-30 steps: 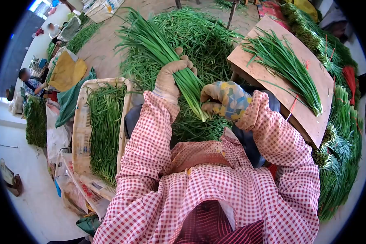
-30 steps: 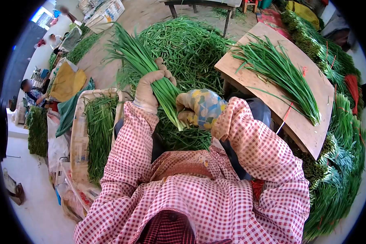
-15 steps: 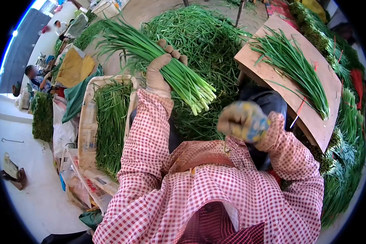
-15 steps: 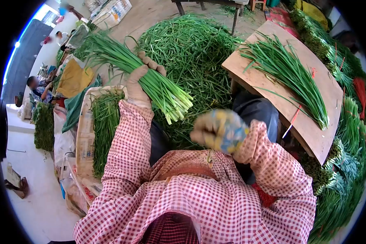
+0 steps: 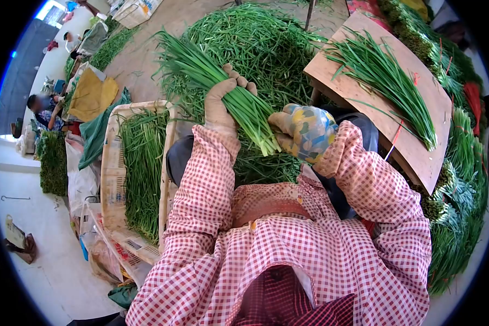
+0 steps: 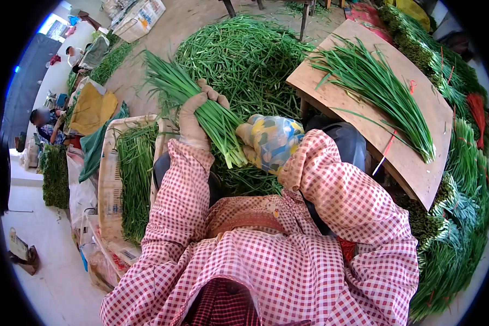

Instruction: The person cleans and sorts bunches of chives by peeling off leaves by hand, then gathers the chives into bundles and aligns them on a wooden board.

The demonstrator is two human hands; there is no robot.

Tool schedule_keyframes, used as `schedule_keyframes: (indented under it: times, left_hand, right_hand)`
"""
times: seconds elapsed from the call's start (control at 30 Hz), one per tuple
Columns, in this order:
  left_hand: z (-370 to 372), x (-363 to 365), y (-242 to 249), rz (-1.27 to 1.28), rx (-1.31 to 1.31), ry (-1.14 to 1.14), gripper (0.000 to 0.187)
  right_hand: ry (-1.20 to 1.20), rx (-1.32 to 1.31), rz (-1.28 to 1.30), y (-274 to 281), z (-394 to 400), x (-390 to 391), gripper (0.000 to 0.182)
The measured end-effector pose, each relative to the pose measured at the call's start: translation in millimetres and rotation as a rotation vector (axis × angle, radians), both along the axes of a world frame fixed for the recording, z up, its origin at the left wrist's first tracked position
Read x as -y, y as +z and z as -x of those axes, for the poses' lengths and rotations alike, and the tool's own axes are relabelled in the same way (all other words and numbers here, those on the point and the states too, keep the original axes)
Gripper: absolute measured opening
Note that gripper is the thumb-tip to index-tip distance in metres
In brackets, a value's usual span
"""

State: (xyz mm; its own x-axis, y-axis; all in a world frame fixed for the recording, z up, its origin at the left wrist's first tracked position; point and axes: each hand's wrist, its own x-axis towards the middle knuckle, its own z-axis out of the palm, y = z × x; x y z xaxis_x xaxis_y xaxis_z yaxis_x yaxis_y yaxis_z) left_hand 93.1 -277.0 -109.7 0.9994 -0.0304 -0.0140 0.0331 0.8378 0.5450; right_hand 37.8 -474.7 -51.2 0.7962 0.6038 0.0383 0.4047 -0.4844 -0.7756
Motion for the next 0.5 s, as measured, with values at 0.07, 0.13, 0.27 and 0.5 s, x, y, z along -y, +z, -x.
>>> schedule_keyframes:
  times: [0.07, 0.13, 0.27, 0.5]
  left_hand:
    - [-0.4, -0.3, 1.3, -0.011, -0.051, 0.014, 0.039]
    - [2.9, -1.2, 5.2, -0.024, -0.044, 0.042, 0.039]
    - [-5.7, -29.3, 8.8, -0.094, 0.011, 0.171, 0.037]
    - [-6.7, -26.8, 28.3, -0.131, -0.022, 0.109, 0.038]
  right_hand:
    - [0.109, 0.116, 0.134, -12.3, -8.6, -0.7, 0.021]
    - [0.150, 0.259, 0.153, -16.6, -5.2, 1.3, 0.019]
    - [0.250, -0.042, -0.188, -53.8, 4.6, 24.3, 0.016]
    - [-0.025, 0.255, 0.016, 13.6, 16.8, 16.0, 0.028]
